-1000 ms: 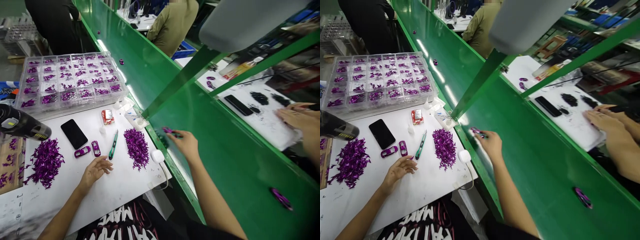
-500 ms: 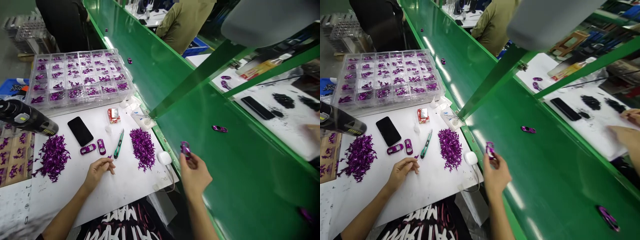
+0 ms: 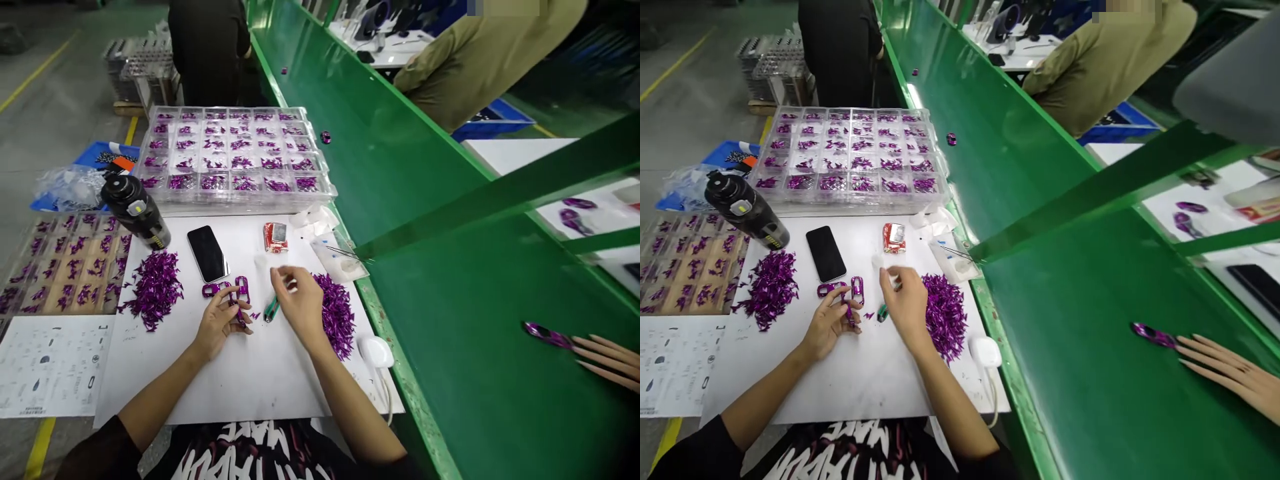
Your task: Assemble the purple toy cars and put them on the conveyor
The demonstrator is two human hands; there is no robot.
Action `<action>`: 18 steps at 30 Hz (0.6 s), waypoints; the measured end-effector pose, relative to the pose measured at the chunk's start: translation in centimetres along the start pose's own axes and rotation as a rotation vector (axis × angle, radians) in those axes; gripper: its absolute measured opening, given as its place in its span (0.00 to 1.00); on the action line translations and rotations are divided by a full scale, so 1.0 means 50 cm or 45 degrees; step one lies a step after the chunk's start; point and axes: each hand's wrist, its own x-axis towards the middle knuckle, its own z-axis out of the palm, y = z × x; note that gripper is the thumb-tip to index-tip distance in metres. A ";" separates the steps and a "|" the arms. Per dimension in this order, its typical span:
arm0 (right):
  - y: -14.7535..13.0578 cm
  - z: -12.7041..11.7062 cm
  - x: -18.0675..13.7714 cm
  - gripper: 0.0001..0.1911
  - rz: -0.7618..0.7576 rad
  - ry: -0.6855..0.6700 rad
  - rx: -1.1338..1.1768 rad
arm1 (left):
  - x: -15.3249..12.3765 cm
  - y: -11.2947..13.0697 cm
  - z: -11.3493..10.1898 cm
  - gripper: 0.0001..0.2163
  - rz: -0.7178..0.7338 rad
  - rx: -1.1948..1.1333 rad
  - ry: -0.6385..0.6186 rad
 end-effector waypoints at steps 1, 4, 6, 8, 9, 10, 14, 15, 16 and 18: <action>0.010 0.010 0.028 0.16 0.037 -0.001 0.015 | 0.003 0.001 0.000 0.23 -0.006 -0.013 0.005; 0.022 0.045 0.077 0.23 0.081 -0.123 0.129 | 0.008 0.002 0.000 0.25 -0.027 -0.032 0.011; 0.015 0.052 0.079 0.23 0.089 -0.206 0.239 | 0.009 0.000 0.000 0.27 -0.031 -0.038 0.018; -0.001 0.041 0.062 0.25 0.113 -0.244 0.341 | 0.010 -0.001 -0.001 0.29 -0.030 -0.045 0.033; -0.011 0.030 0.049 0.26 0.151 -0.252 0.402 | 0.010 -0.002 -0.001 0.29 -0.030 -0.050 0.041; -0.022 0.017 0.036 0.26 0.205 -0.246 0.466 | 0.011 -0.002 -0.001 0.29 -0.030 -0.057 0.049; -0.060 -0.009 -0.009 0.17 0.334 0.056 0.570 | 0.012 -0.002 0.002 0.27 -0.032 -0.094 0.073; -0.066 -0.006 -0.018 0.15 0.262 0.162 0.570 | 0.012 -0.002 0.003 0.27 -0.034 -0.103 0.079; -0.072 0.001 -0.026 0.15 0.167 0.238 0.582 | 0.013 -0.001 0.004 0.27 -0.035 -0.111 0.086; -0.079 0.019 -0.041 0.17 -0.020 0.295 0.641 | 0.014 0.000 0.005 0.30 -0.036 -0.126 0.100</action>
